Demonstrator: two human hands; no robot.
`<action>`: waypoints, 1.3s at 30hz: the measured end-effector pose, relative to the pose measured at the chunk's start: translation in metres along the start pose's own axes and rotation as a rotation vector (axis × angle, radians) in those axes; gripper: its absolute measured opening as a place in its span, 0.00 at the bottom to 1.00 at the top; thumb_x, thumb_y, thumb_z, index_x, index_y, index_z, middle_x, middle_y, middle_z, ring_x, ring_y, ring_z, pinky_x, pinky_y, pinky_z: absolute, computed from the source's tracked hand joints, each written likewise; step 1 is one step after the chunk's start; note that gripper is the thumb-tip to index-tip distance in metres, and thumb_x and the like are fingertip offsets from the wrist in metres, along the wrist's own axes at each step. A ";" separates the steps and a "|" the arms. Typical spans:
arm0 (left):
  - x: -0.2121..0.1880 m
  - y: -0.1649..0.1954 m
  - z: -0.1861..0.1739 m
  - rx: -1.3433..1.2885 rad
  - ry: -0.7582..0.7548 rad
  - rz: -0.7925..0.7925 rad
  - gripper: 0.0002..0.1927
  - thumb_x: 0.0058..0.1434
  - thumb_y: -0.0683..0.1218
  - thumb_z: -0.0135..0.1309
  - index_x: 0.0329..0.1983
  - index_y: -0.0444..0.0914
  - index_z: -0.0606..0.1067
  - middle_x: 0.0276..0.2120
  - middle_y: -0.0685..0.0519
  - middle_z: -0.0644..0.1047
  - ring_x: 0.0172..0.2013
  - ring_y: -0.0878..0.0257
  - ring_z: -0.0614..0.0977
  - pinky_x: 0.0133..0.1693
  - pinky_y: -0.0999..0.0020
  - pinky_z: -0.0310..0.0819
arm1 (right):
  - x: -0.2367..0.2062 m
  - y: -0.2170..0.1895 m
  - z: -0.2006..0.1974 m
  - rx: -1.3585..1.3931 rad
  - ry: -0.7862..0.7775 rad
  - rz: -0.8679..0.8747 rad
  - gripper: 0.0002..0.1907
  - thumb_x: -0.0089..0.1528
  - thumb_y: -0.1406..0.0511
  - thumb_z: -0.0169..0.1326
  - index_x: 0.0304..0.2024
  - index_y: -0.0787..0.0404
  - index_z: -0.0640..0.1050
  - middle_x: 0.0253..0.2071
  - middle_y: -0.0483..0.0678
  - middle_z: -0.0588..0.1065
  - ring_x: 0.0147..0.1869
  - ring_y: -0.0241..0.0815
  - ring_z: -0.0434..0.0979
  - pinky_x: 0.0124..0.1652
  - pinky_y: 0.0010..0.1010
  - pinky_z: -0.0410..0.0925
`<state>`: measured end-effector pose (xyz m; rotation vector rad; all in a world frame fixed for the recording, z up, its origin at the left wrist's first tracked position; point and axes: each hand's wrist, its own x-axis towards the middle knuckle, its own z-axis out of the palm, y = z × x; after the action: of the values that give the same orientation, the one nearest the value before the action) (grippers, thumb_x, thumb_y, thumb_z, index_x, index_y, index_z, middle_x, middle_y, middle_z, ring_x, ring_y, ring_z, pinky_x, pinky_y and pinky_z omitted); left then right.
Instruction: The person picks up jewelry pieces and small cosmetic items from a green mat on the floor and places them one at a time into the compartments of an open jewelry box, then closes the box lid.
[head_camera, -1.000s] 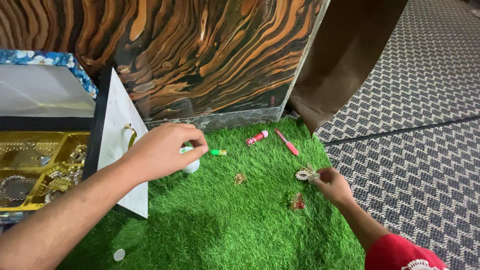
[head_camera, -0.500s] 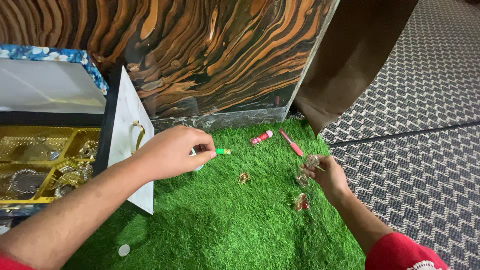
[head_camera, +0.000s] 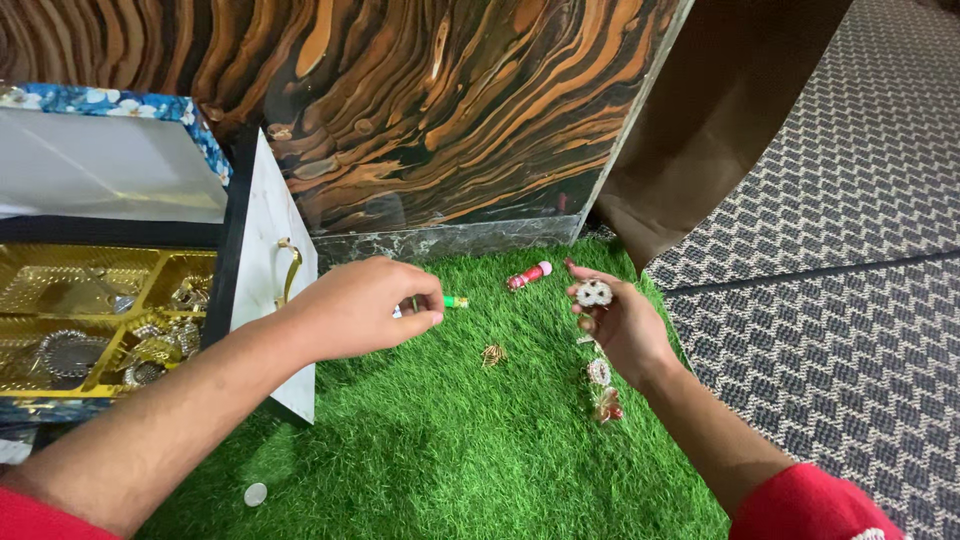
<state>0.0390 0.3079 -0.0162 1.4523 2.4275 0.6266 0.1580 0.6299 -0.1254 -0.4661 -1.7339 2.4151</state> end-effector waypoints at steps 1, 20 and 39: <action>0.000 0.001 0.000 -0.012 -0.004 -0.002 0.12 0.59 0.52 0.56 0.40 0.41 0.81 0.37 0.53 0.84 0.37 0.56 0.85 0.39 0.57 0.78 | -0.001 -0.001 0.006 -0.007 0.014 0.013 0.23 0.72 0.62 0.33 0.59 0.65 0.75 0.45 0.50 0.77 0.42 0.36 0.73 0.40 0.27 0.69; -0.007 0.003 -0.003 -0.231 0.223 0.066 0.34 0.53 0.58 0.66 0.58 0.36 0.75 0.54 0.47 0.77 0.45 0.58 0.84 0.44 0.64 0.80 | -0.018 -0.003 0.113 0.119 -0.245 0.028 0.18 0.70 0.56 0.51 0.50 0.63 0.79 0.40 0.44 0.80 0.41 0.31 0.78 0.43 0.27 0.72; -0.043 0.008 -0.025 -0.398 0.428 -0.021 0.16 0.50 0.50 0.68 0.41 0.39 0.83 0.36 0.55 0.85 0.37 0.68 0.86 0.35 0.70 0.78 | -0.037 -0.002 0.154 0.180 -0.342 0.037 0.19 0.70 0.54 0.48 0.51 0.62 0.74 0.46 0.46 0.78 0.47 0.38 0.79 0.46 0.31 0.73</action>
<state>0.0550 0.2678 0.0089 1.2204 2.4041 1.4459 0.1432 0.4813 -0.0726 -0.0643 -1.6091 2.7761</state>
